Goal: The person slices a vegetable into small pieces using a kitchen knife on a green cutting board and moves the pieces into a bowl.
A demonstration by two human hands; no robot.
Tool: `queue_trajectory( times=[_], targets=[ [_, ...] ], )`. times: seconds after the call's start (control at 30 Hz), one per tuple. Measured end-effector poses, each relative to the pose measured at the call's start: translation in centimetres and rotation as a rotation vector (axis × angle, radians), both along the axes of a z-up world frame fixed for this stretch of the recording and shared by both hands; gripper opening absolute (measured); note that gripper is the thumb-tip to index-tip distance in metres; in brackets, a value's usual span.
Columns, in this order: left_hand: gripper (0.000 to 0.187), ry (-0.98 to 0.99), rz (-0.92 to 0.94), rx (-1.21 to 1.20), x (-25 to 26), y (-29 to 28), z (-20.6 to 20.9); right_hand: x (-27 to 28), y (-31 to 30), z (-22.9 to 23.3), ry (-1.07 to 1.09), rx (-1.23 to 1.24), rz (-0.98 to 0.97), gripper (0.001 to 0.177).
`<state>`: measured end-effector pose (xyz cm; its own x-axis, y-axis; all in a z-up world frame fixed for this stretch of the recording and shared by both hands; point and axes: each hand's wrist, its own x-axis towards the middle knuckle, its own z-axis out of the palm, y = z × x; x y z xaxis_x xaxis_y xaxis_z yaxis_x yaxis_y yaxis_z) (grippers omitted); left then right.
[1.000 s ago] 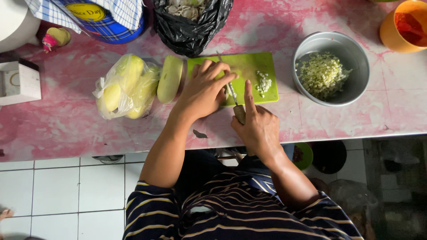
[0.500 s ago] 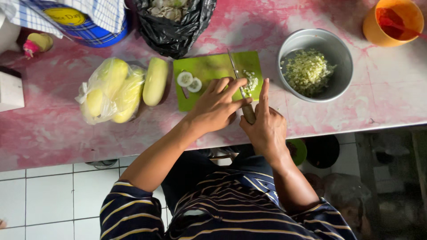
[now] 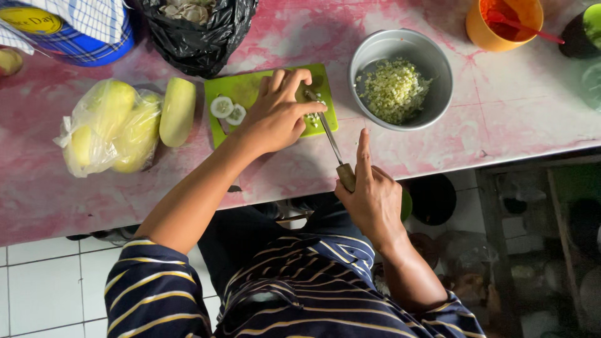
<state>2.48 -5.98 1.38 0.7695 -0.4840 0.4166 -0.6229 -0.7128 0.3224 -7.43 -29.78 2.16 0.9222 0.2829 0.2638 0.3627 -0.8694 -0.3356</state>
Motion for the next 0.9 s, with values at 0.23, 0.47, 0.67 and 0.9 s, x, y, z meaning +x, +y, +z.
queue_trajectory(
  times=[0.23,0.47,0.67,0.9],
  targets=[
    [0.042,-0.011,0.1,-0.016,0.8,0.4,-0.9,-0.9,-1.1,1.3,0.167,0.003,0.025,0.098],
    [0.037,-0.098,0.142,-0.283,-1.9,0.6,-1.2,0.7,-0.9,-0.9,0.361,0.513,0.077,0.063],
    [0.024,0.126,0.338,-0.519,-5.0,-1.5,-1.1,1.8,1.2,-2.5,0.483,0.842,0.196,0.059],
    [0.026,0.386,0.312,-0.704,-4.5,-0.8,-1.7,2.1,3.4,-3.2,0.456,0.859,0.235,0.059]
  ],
)
